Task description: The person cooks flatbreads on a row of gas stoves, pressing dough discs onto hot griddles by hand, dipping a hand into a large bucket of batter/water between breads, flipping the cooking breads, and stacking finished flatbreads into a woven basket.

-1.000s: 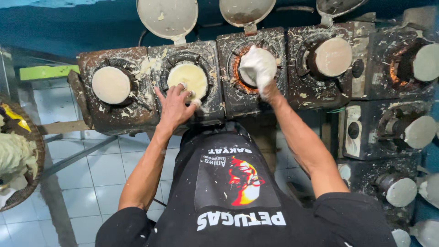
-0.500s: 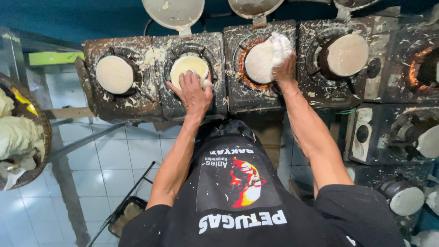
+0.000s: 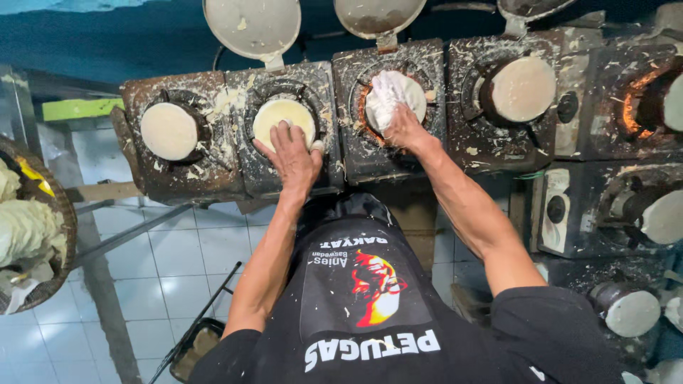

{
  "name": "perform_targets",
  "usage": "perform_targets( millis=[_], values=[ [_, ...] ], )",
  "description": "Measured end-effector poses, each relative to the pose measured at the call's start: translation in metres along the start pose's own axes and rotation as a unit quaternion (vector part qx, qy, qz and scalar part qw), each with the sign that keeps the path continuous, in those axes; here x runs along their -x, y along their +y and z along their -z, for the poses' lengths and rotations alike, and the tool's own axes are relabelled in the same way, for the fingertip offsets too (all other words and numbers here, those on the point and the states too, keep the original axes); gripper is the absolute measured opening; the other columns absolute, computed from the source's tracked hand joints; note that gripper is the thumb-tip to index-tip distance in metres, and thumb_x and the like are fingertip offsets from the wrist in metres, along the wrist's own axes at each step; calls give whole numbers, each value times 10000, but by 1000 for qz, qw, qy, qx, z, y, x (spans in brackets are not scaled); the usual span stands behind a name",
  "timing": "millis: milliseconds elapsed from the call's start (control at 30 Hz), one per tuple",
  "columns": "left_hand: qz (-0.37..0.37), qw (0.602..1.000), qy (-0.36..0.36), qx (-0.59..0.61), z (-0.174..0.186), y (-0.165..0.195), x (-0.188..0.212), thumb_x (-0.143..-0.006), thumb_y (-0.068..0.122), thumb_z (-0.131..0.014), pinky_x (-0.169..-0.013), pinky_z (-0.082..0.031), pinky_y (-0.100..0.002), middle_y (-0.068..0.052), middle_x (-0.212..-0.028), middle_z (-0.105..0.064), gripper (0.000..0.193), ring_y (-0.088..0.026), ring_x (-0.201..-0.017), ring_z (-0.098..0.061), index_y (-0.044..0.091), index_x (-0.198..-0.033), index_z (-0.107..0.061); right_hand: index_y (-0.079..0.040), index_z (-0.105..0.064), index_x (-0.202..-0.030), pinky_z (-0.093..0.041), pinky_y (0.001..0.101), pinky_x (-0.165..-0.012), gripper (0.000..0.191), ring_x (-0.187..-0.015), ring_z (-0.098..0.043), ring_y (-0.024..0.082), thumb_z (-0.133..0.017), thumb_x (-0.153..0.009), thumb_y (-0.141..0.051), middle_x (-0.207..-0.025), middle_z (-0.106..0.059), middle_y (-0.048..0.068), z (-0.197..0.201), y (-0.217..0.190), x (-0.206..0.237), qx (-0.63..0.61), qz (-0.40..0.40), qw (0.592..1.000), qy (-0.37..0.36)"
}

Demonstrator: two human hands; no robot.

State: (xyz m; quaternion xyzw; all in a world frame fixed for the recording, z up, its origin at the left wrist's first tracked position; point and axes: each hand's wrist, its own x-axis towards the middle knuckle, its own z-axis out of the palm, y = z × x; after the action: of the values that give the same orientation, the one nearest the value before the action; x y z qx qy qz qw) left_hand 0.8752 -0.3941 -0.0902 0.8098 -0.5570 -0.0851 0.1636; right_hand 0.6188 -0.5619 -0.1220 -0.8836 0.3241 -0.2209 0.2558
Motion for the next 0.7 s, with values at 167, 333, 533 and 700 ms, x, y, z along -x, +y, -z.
perform_targets(
  millis=[167, 333, 533, 700],
  values=[
    [-11, 999, 30, 17, 4, -14, -7, -797, 274, -741, -1146, -9, -804, -102, -1368, -568, 468, -376, -1389, -419, 57, -1203, -658, -90, -581, -1212, -633, 297, -726, 460, -854, -710, 138, -313, -1066, -434, -997, -687, 45, 79, 53, 5, -381, -310, 855, 164],
    [-9, 1000, 9, -1, 6, -9, 0, -805, 246, -715, -1147, -8, -815, -98, -1382, -571, 418, -360, -1411, -416, 59, -1176, -668, -80, -553, -1069, -590, 361, -861, 522, -863, -678, 250, -359, -1049, -565, -1002, -648, 117, 88, 74, -1, -824, -293, 457, 165],
    [-19, 1000, 10, 19, -1, 5, 3, -779, 364, -796, -1116, -31, -810, -207, -1381, -458, 634, -486, -1407, -325, -46, -1208, -573, -31, -674, -1178, -629, 422, -937, 653, -988, -762, 278, -414, -1016, -607, -1095, -763, 159, 102, 2, 29, -662, -252, 646, 285],
    [-20, 1000, 6, 1, -7, 0, 5, -715, 209, -744, -1150, -40, -790, -215, -1446, -456, 600, -467, -1454, -324, -28, -1243, -586, -24, -679, -1239, -589, 396, -952, 668, -1036, -733, 278, -443, -1003, -602, -1149, -759, 133, 105, -37, 43, -675, -286, 643, 220]
  ],
)
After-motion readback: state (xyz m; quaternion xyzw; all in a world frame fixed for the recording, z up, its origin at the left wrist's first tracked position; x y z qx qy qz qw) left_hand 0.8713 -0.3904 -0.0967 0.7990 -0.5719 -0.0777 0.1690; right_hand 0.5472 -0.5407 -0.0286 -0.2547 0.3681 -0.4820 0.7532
